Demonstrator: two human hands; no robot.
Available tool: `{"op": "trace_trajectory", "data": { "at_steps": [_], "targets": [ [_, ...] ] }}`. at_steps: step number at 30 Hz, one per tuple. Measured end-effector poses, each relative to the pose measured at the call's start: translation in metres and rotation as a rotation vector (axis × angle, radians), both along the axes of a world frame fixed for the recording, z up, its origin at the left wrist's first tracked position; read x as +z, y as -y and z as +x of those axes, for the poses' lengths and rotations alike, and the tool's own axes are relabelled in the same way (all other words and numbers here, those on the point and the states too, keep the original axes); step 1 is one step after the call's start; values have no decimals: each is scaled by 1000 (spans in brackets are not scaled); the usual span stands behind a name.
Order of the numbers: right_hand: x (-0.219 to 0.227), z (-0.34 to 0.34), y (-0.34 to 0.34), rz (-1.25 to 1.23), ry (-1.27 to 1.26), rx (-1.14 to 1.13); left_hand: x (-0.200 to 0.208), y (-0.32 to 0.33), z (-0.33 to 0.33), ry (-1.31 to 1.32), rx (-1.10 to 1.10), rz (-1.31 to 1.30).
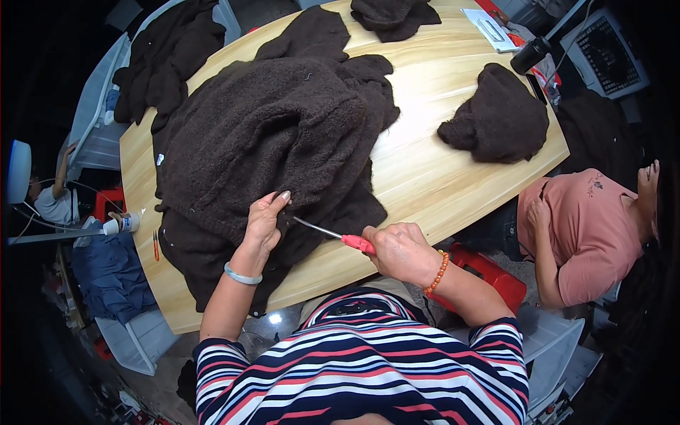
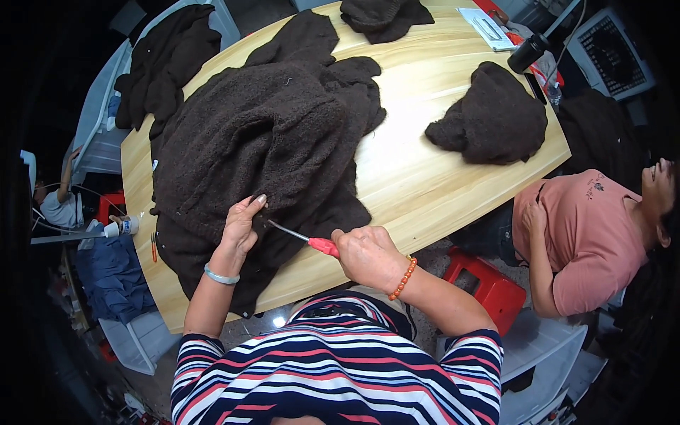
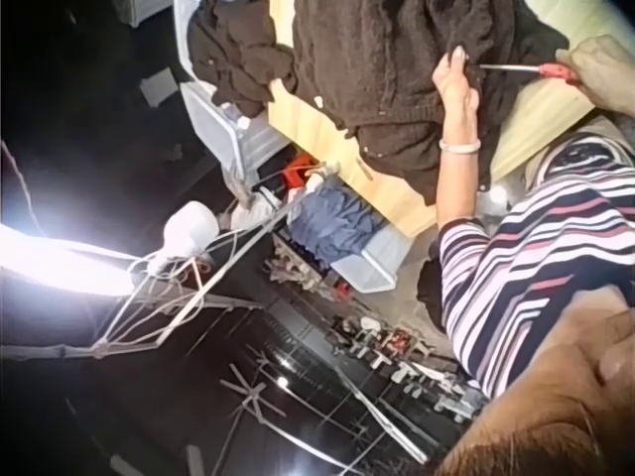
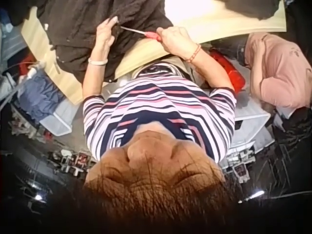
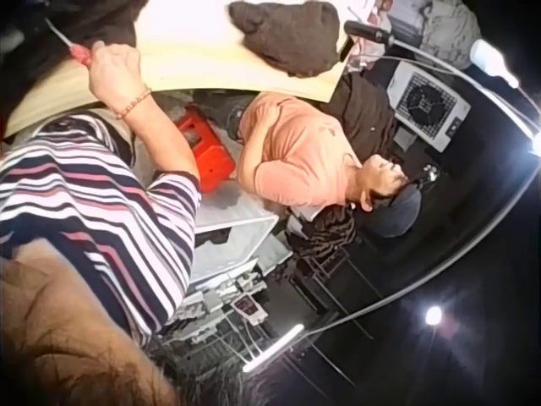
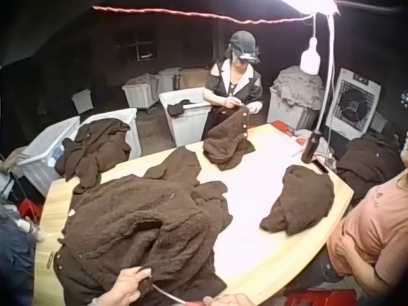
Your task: Trimming loose threads from sweaters using scissors.
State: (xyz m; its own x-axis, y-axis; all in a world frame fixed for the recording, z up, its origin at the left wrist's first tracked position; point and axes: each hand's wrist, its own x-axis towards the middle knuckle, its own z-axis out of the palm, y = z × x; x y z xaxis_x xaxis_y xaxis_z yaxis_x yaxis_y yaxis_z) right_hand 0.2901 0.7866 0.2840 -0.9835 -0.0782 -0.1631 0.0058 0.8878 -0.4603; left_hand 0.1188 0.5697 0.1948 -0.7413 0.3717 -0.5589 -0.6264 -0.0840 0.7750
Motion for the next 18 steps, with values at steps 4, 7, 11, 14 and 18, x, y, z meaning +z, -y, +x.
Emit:
{"op": "trace_trajectory", "data": {
  "at_steps": [4, 7, 11, 14, 18],
  "targets": [
    [-2, -3, -6, -10, 12, -24, -8, 8, -5, 37, -12, 60],
    [-1, -6, -11, -89, 62, -20, -9, 11, -7, 67, -19, 93],
    [-7, -18, -15, -103, 6, -76, 14, -6, 4, 65, -15, 89],
    [0, -22, -19, -83, 119, -74, 22, -8, 1, 142, -22, 174],
    [10, -13, -26, -57, 166, 3, 16, -1, -6, 137, 123, 103]
  ]
}}
